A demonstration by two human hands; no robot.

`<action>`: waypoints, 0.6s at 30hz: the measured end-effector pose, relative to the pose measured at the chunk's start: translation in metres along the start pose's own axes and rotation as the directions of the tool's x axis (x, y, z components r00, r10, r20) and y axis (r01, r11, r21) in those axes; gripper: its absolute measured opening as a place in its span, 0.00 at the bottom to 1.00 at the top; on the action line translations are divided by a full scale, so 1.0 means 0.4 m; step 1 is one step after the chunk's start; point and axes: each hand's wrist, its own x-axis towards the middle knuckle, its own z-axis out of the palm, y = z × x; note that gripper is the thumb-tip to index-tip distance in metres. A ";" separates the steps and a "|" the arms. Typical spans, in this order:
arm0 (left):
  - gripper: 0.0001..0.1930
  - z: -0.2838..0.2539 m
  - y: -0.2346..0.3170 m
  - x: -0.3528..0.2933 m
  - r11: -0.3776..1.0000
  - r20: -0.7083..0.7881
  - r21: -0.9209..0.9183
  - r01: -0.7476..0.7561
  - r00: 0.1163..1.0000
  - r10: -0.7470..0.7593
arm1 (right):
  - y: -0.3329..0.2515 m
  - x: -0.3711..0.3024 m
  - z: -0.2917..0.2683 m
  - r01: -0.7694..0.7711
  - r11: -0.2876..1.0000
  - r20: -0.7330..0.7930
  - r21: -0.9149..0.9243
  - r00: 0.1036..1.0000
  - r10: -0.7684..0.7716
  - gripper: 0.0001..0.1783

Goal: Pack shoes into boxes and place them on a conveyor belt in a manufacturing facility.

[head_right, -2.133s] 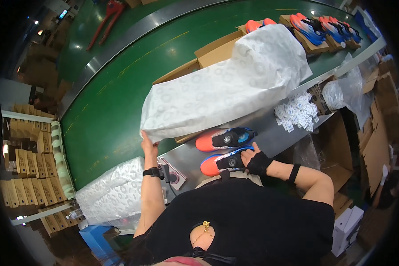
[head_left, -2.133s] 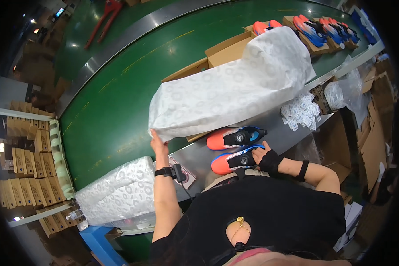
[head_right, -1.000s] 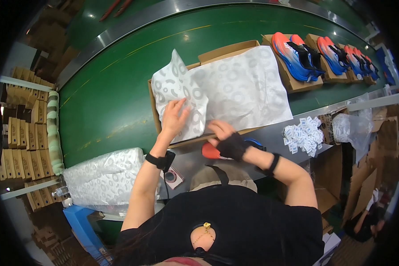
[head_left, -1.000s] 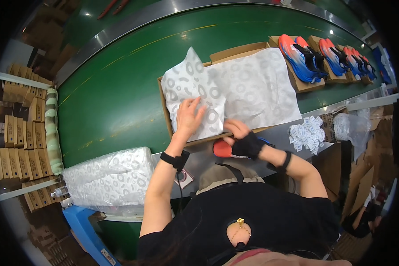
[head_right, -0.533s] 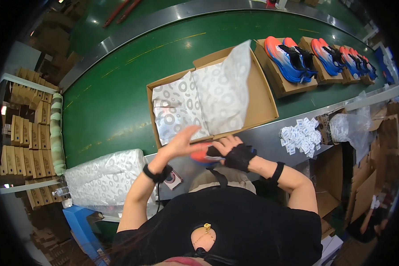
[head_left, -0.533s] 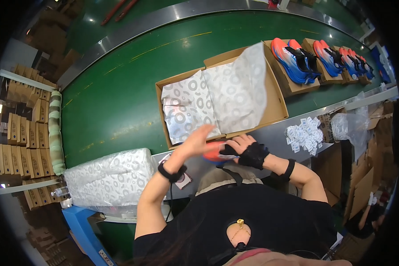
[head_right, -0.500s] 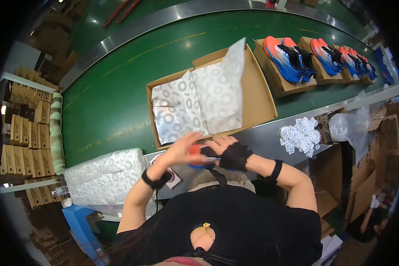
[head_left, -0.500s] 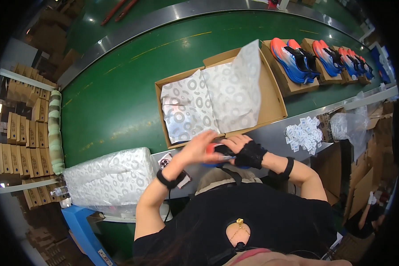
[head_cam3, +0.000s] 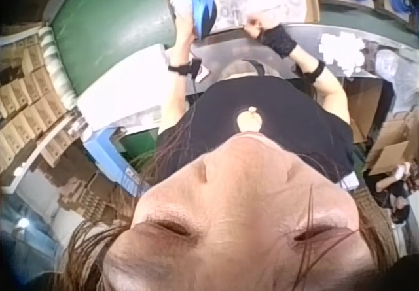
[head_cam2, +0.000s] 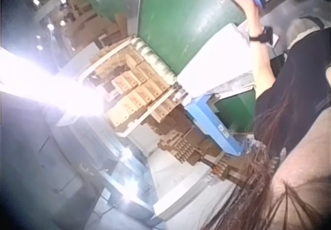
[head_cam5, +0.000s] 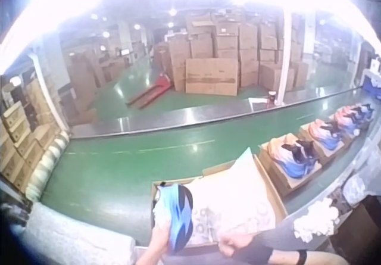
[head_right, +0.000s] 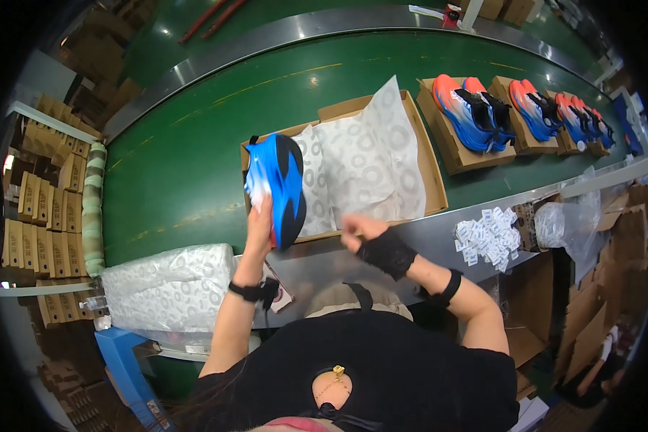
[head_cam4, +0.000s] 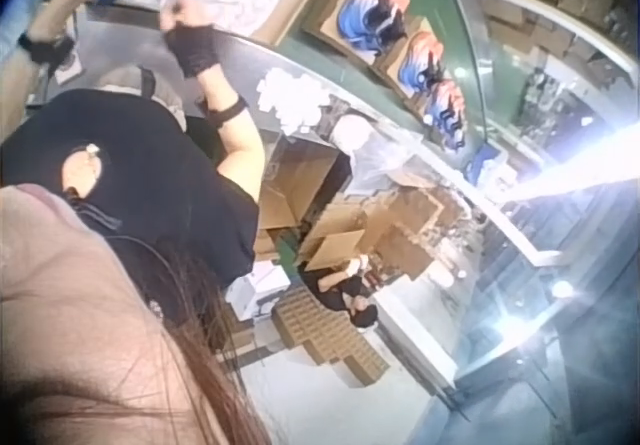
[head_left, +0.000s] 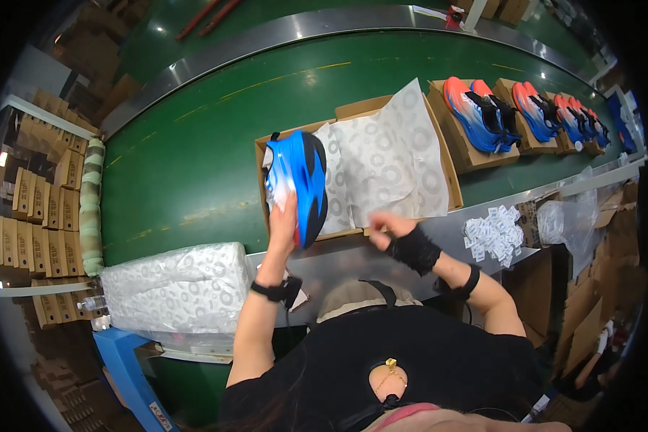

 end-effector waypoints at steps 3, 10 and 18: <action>0.22 0.122 -0.071 0.126 0.989 0.022 -0.070 0.129 0.992 -0.128 | 0.124 -0.088 0.046 -0.062 0.997 0.266 0.036 0.963 0.050 0.23; 0.27 0.192 -0.092 0.145 0.838 0.293 0.393 0.378 0.813 -0.504 | 0.256 -0.033 0.036 -0.517 0.279 0.103 0.809 0.592 0.799 0.26; 0.32 -0.059 -0.019 0.077 0.999 -0.194 0.045 0.021 0.981 -0.011 | 0.202 0.103 0.080 -0.077 0.732 -0.288 -0.677 0.943 -0.167 0.31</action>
